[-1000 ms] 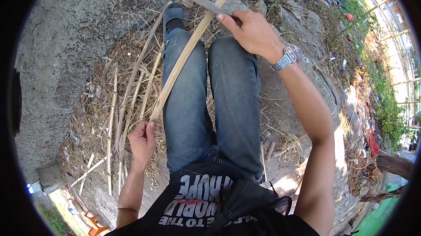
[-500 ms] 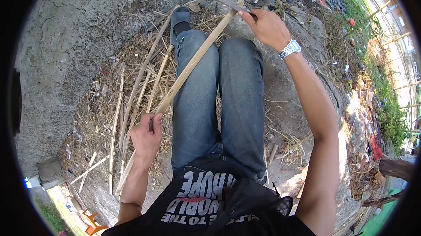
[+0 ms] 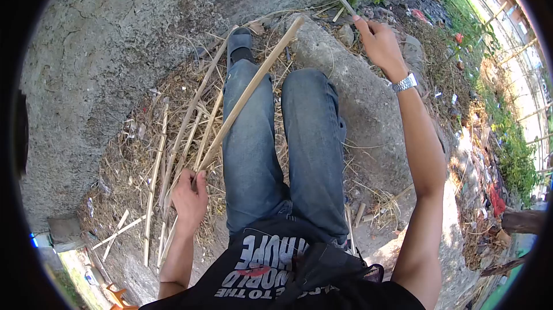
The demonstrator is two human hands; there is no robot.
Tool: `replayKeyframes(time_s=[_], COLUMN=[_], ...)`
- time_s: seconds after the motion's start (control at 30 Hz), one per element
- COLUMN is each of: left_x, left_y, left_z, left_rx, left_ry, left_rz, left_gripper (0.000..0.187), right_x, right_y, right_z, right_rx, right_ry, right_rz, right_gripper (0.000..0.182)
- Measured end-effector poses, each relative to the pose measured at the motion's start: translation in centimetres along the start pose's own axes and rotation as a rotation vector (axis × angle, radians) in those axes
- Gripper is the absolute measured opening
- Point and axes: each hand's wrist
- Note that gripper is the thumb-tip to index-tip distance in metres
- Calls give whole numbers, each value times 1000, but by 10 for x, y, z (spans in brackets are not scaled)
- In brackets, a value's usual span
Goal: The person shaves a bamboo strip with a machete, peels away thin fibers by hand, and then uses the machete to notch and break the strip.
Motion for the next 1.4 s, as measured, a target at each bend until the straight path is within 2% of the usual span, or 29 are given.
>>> replayKeyframes(time_s=[0.03,0.07,0.1,0.17,0.2,0.3,0.37,0.47,0.53,0.67,0.73,0.8,0.93,1.0,1.07,1.17,1.23,1.3,1.4], left_x=[-6,-12,-16,-23,-26,-35,-39,-41,-47,-45,-41,-43,-50,-51,-47,-46,-42,-46,-47], left_y=[-1,-1,-1,1,3,4,12,26,28,45,53,57,56,50,52,51,55,56,55], left_z=[6,13,20,31,35,48,42,38,44,44,40,46,57,63,61,58,57,53,56], left_rx=[15,7,33,111,105,298,346,483,626,693,556,561,549,454,487,500,530,566,568], left_ry=[-107,-103,-86,-96,-98,-167,-199,-291,-442,-458,-288,-302,-281,-264,-207,-226,-219,-225,-284], left_rz=[-114,-118,-119,-158,-159,-337,-400,-476,-554,-526,-423,-401,-341,-380,-340,-347,-317,-362,-406], left_gripper=[24,24,25,26,26,31,33,40,43,46,48,48,48,48,48,48,48,50,52], right_x=[19,37,55,88,101,126,134,147,156,167,156,140,149,160,170,138,134,148,182], right_y=[0,1,3,7,13,26,23,24,23,23,30,29,33,35,36,43,40,35,23], right_z=[-14,-27,-38,-56,-61,-72,-83,-91,-96,-102,-101,-107,-116,-112,-111,-116,-123,-122,-118], right_rx=[-30,-61,-65,-74,-79,-39,98,-9,-4,42,60,61,54,61,149,116,116,132,216], right_ry=[-89,-183,-177,-407,-405,-524,-597,-585,-620,-686,-673,-616,-637,-674,-831,-664,-651,-662,-800], right_rz=[-42,-82,-85,-183,-187,-280,-334,-457,-467,-530,-508,-529,-441,-451,-516,-431,-428,-443,-650], right_gripper=[70,68,68,54,54,53,53,54,54,56,58,59,58,58,58,57,57,57,58])
Point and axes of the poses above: each hand's wrist, its own x-axis away from the middle knuckle, its own y-axis out of the palm, z = x × y, and after that the axes turned 14 degrees about z, right-handed
